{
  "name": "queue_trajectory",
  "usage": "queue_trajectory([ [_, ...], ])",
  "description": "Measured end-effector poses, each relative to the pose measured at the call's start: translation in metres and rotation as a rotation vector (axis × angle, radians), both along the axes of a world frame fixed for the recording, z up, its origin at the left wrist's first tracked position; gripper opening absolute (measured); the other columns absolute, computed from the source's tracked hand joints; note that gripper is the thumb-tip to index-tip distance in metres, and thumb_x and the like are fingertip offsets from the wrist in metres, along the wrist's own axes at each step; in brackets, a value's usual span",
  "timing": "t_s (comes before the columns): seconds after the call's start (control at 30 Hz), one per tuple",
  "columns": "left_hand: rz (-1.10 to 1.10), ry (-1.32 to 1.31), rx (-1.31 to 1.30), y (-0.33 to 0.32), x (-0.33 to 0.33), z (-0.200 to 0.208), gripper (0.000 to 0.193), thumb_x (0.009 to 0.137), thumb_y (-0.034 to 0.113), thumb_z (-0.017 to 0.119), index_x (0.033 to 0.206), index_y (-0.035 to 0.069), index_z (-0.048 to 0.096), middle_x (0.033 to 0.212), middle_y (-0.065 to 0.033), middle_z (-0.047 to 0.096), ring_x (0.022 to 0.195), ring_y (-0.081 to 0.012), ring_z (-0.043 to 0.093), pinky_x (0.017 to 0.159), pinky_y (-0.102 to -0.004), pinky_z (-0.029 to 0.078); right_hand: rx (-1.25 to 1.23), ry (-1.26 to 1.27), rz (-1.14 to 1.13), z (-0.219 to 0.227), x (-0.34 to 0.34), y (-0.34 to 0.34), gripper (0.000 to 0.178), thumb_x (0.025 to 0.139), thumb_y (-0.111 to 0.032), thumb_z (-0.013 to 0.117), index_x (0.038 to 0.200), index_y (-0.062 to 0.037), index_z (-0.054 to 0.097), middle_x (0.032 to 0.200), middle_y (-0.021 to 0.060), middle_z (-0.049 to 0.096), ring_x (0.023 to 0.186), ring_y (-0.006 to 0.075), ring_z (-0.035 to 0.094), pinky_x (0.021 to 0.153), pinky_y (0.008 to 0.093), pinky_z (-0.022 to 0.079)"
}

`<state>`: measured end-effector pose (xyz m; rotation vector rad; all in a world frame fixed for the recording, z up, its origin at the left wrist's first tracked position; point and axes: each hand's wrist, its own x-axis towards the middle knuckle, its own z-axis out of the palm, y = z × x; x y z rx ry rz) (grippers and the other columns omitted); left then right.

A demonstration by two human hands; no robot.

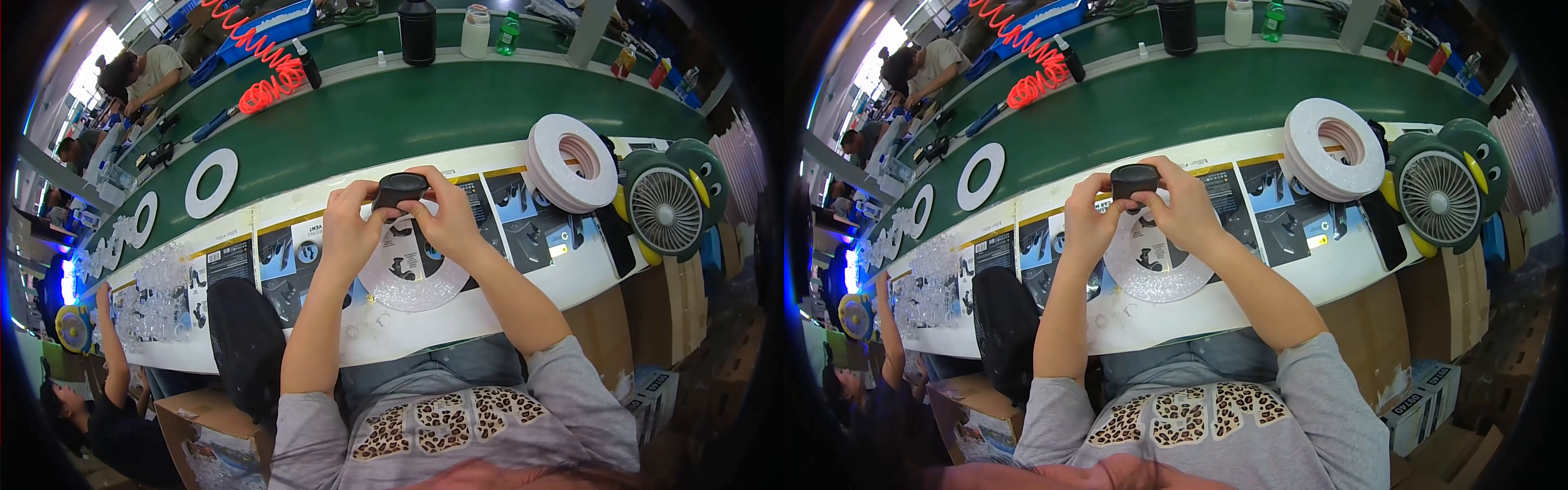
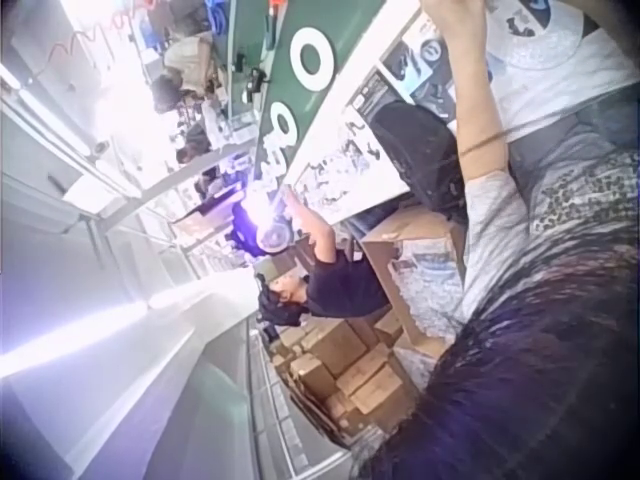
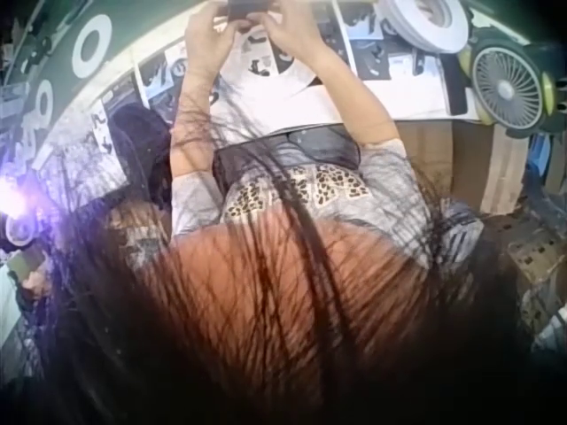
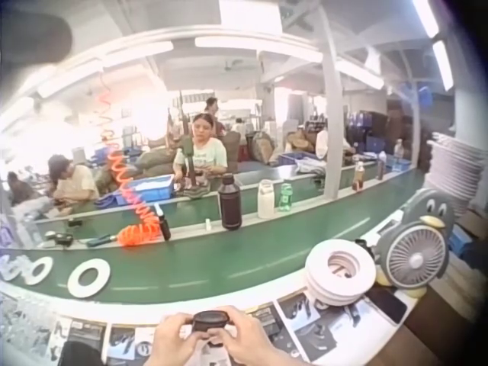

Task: Applying adhesive and assembling components for circular LED light boards on a factory line.

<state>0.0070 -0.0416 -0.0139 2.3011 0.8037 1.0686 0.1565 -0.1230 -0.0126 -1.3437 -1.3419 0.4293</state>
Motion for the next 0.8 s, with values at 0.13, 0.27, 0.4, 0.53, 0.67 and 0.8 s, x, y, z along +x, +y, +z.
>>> queue_trajectory([
  [0.13, 0.002, -0.023, 0.044, -0.002, 0.001, 0.002, 0.031, 0.068, 0.006, 0.079, 0.095, 0.004, 0.064, 0.091, -0.0076, 0.069, 0.089, -0.0288, 0.059, 0.081, -0.0377, 0.046, -0.002, -0.012, 0.005, 0.002, 0.002, -0.001, 0.035, 0.083, -0.005, 0.068, 0.115, -0.0035, 0.055, 0.101, 0.0122, 0.068, 0.096, 0.0253, 0.066, 0.088, 0.0353, 0.051],
  [0.27, 0.0, -0.045, 0.058, -0.003, 0.002, 0.002, 0.031, 0.069, 0.005, 0.078, 0.095, 0.003, 0.064, 0.09, -0.0079, 0.069, 0.089, -0.0287, 0.059, 0.079, -0.0374, 0.046, 0.025, -0.069, -0.015, 0.003, 0.002, -0.002, 0.034, 0.083, -0.004, 0.068, 0.114, -0.003, 0.055, 0.101, 0.0125, 0.067, 0.095, 0.0263, 0.066, 0.087, 0.0348, 0.051],
  [0.4, -0.003, -0.116, 0.007, -0.004, 0.007, -0.005, 0.029, 0.069, 0.003, 0.077, 0.095, 0.003, 0.063, 0.09, -0.0084, 0.068, 0.089, -0.0289, 0.06, 0.078, -0.0373, 0.048, 0.046, -0.112, -0.048, 0.004, 0.002, -0.003, 0.032, 0.081, -0.002, 0.068, 0.111, -0.0024, 0.056, 0.099, 0.0131, 0.067, 0.093, 0.0284, 0.066, 0.085, 0.0347, 0.051],
  [0.53, 0.0, -0.137, -0.022, -0.003, 0.008, -0.01, 0.028, 0.07, 0.001, 0.075, 0.095, 0.003, 0.063, 0.09, -0.0088, 0.068, 0.089, -0.0292, 0.06, 0.077, -0.0376, 0.048, 0.05, -0.125, -0.061, 0.004, 0.003, -0.003, 0.032, 0.08, 0.0, 0.067, 0.11, -0.0024, 0.057, 0.099, 0.0136, 0.066, 0.091, 0.0294, 0.065, 0.083, 0.0347, 0.05],
  [0.67, -0.008, -0.141, -0.017, -0.002, 0.009, -0.012, 0.028, 0.069, 0.001, 0.075, 0.095, 0.003, 0.063, 0.089, -0.0091, 0.068, 0.089, -0.0292, 0.06, 0.077, -0.0376, 0.048, 0.055, -0.13, -0.066, 0.004, 0.003, -0.003, 0.031, 0.079, 0.0, 0.067, 0.109, -0.0025, 0.057, 0.099, 0.0136, 0.066, 0.09, 0.0297, 0.065, 0.083, 0.0345, 0.05],
  [0.8, 0.0, -0.147, -0.001, -0.002, 0.009, -0.013, 0.028, 0.069, 0.001, 0.075, 0.094, 0.003, 0.062, 0.089, -0.009, 0.068, 0.088, -0.0288, 0.061, 0.077, -0.0373, 0.049, 0.06, -0.129, -0.06, 0.004, 0.003, -0.002, 0.03, 0.08, 0.0, 0.066, 0.108, -0.0026, 0.057, 0.098, 0.0133, 0.066, 0.09, 0.0297, 0.065, 0.082, 0.0348, 0.05],
])
